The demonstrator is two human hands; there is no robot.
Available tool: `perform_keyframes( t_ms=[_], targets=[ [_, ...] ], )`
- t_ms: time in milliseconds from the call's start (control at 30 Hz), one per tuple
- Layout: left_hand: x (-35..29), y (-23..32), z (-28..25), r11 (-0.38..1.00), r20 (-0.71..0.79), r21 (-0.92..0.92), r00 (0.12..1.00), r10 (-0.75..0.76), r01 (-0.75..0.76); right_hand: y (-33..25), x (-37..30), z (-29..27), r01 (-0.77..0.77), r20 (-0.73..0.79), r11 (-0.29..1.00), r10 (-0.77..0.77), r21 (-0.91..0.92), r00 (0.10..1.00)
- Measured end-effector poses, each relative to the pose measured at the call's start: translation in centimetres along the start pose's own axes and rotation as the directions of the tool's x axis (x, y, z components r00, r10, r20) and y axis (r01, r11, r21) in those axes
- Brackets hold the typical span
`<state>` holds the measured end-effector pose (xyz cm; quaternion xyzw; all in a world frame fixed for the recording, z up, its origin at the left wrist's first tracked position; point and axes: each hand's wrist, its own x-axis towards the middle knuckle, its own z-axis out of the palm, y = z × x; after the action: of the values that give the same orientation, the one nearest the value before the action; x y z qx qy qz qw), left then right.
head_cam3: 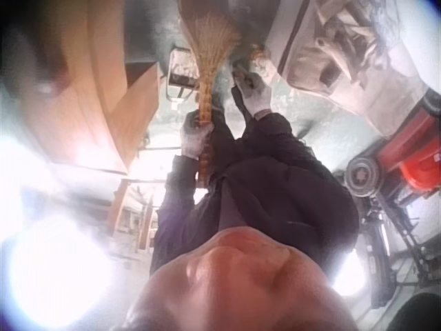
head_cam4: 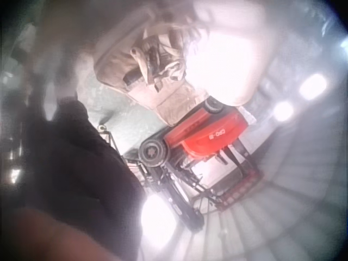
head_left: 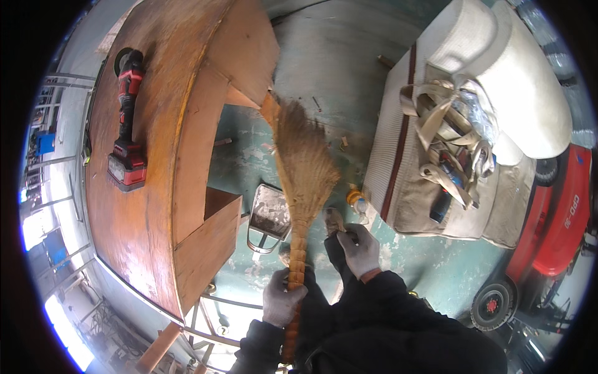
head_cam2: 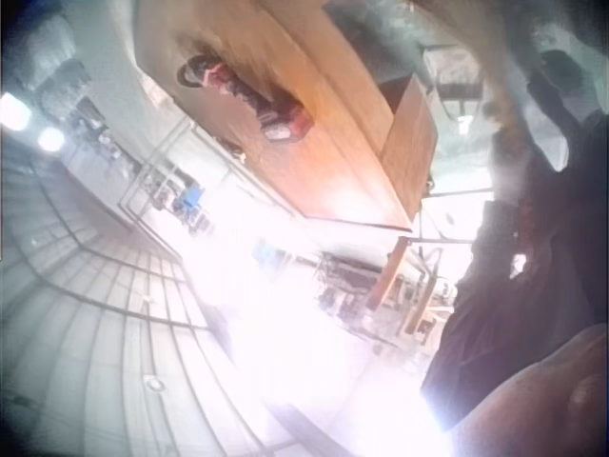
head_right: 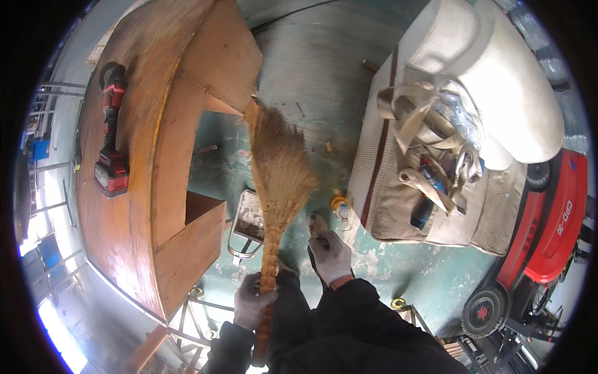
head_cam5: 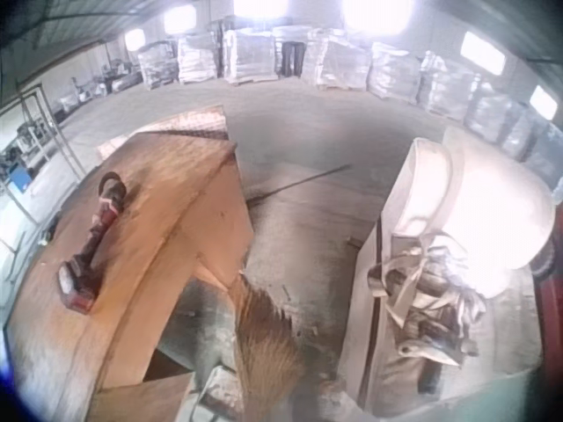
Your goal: The person sweeps debris on a workshop floor using a broom and dustpan, gathering material into the dustpan and moving between areas. The person navigates around metal frames, a wooden cabinet, and a red ride-on mower while continuing to sweep.
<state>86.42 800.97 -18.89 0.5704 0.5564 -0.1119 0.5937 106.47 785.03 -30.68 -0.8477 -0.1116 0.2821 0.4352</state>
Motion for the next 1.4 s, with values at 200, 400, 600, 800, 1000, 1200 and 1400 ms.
perform_keyframes(
  t_ms=[200, 400, 600, 800, 1000, 1200, 1400],
  targets=[
    [-0.1, -5.6, -1.6, 0.975, 0.069, 0.222, 0.997, -0.046, 0.03, 3.6, 13.3, 8.2, 0.014, -0.294, 1.0, -0.021, -0.025, 0.956],
    [0.2, -14.7, 0.9, 0.881, 0.143, 0.459, 0.969, -0.2, 0.115, 12.7, 26.0, 20.1, 0.266, -0.138, 0.889, -0.336, -0.373, 0.932],
    [2.6, -18.5, 3.1, 0.789, 0.051, 0.252, 0.806, -0.59, 0.561, 20.2, 34.7, 33.1, 0.186, 0.141, 0.706, -0.123, -0.683, 0.982],
    [5.9, -21.6, 4.6, 0.647, -0.031, 0.433, 0.728, -0.685, 0.627, 25.7, 40.7, 40.6, 0.091, 0.142, 0.521, 0.057, -0.849, 0.988],
    [5.4, -23.4, 5.1, 0.723, -0.047, 0.325, 0.774, -0.631, 0.61, 26.1, 41.3, 41.2, 0.103, 0.157, 0.481, 0.074, -0.871, 0.985],
    [1.9, -24.2, 4.8, 0.849, -0.006, 0.205, 0.868, -0.496, 0.486, 23.1, 32.8, 31.6, 0.143, 0.389, 0.884, 0.046, -0.444, 0.92],
    [0.1, -24.2, 2.9, 0.971, 0.032, 0.237, 0.999, -0.036, 0.027, 13.3, 16.2, 15.8, -0.484, 0.546, 0.789, 0.233, 0.378, 0.805]
  ],
)
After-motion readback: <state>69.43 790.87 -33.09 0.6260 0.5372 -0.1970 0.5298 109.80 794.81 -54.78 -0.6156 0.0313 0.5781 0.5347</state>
